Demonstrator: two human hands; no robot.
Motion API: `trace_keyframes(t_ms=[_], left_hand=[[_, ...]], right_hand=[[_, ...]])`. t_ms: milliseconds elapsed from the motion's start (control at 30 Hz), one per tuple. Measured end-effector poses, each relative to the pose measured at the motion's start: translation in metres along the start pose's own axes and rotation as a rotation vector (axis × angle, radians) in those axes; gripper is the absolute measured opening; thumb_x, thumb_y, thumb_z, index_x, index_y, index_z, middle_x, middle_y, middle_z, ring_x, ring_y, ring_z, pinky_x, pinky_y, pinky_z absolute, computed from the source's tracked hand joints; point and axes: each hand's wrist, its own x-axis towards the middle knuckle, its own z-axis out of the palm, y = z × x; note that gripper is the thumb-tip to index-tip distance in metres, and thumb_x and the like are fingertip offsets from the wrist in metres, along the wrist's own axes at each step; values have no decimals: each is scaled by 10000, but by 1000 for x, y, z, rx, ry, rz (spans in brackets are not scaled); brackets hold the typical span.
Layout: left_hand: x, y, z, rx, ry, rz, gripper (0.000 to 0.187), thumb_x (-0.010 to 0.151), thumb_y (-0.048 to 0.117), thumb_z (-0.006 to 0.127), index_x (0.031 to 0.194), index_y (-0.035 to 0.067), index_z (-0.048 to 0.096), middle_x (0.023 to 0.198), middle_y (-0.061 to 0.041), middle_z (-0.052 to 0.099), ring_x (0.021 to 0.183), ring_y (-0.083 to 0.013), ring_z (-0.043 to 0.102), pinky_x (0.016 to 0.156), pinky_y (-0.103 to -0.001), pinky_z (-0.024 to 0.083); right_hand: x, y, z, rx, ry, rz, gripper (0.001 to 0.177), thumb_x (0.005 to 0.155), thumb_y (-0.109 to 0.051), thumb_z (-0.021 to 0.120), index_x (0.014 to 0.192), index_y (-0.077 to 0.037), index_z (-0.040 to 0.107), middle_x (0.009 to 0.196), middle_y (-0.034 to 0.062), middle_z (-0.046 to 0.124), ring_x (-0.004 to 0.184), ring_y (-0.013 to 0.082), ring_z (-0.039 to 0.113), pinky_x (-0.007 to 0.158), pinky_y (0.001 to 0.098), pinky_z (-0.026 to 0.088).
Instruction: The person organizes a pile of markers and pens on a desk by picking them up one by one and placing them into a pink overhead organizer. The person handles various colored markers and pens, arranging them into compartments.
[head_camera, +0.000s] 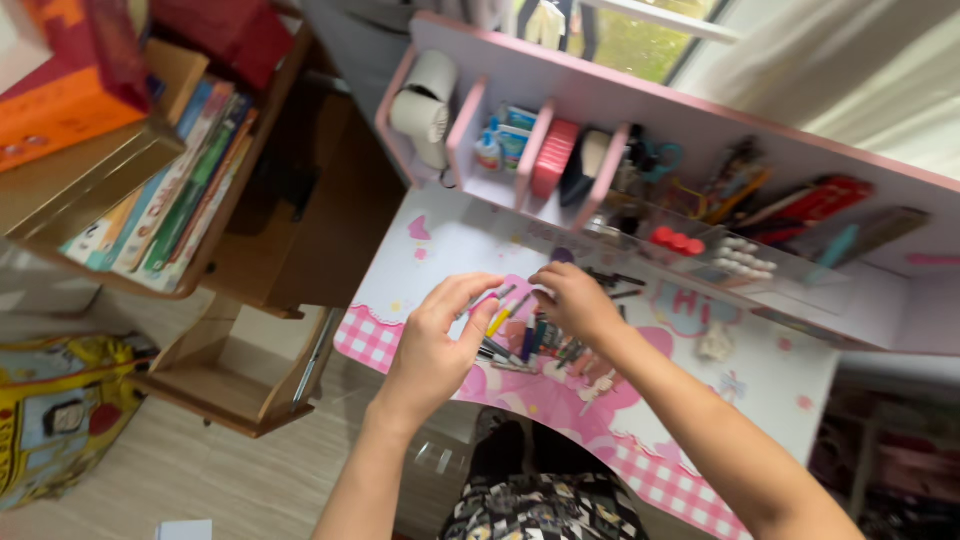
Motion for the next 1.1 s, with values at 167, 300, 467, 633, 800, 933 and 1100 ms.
trace_keyframes(t_ms=[167,300,467,633,800,933,1100], left_hand=[[-24,-33,-12,53,76,-53,239,976,104,658,1201,30,688,1187,-114,727,1127,-255,709,966,-340,537],[-41,-62,-17,45,103,-154,247,983,121,640,1209,38,693,1207,-105,730,1143,-249,706,977,-339,532],[-54,-92,-12,70,129,-187,254,984,147,638,1207,45,703,1220,-104,728,1164,-247,694,985,-337,524],[-52,-111,-2,42,112,-215,256,980,151,639,1205,44,701,1219,-103,728,1157,-243,699,982,-334,524],[-42,-114,12,27,78,-180,249,981,142,643,1201,39,701,1191,-106,734,1139,-241,708,984,-328,528],[-32,-103,25,-6,55,-145,250,974,130,646,1198,31,700,1198,-113,732,1143,-246,708,982,-333,525],[-12,-75,37,-8,-1,-85,248,968,119,654,1192,26,704,1175,-116,739,1120,-249,715,969,-336,529]], right_hand=[[31,7,69,-132,-114,-53,220,823,-117,732,1039,-82,733,1067,67,700,987,298,653,801,423,558],[54,25,111,-262,-173,-137,315,818,-68,694,1127,-117,726,1140,53,676,1051,273,630,841,394,553],[69,46,130,-361,-217,-255,446,733,18,656,1139,-148,737,1211,46,656,1079,257,620,918,364,529],[73,58,138,-326,-227,-303,297,793,-54,663,1071,-128,732,1192,56,653,1073,271,620,924,379,520],[69,60,133,-247,-134,-298,169,837,-91,658,1001,-79,700,1121,78,654,1023,292,621,890,402,521],[57,48,104,-158,-80,-250,215,822,-68,638,1031,-68,690,1039,102,656,979,317,632,847,417,526],[29,22,46,20,-30,-99,149,885,-51,653,1031,-61,680,964,116,679,956,324,646,816,415,527]])
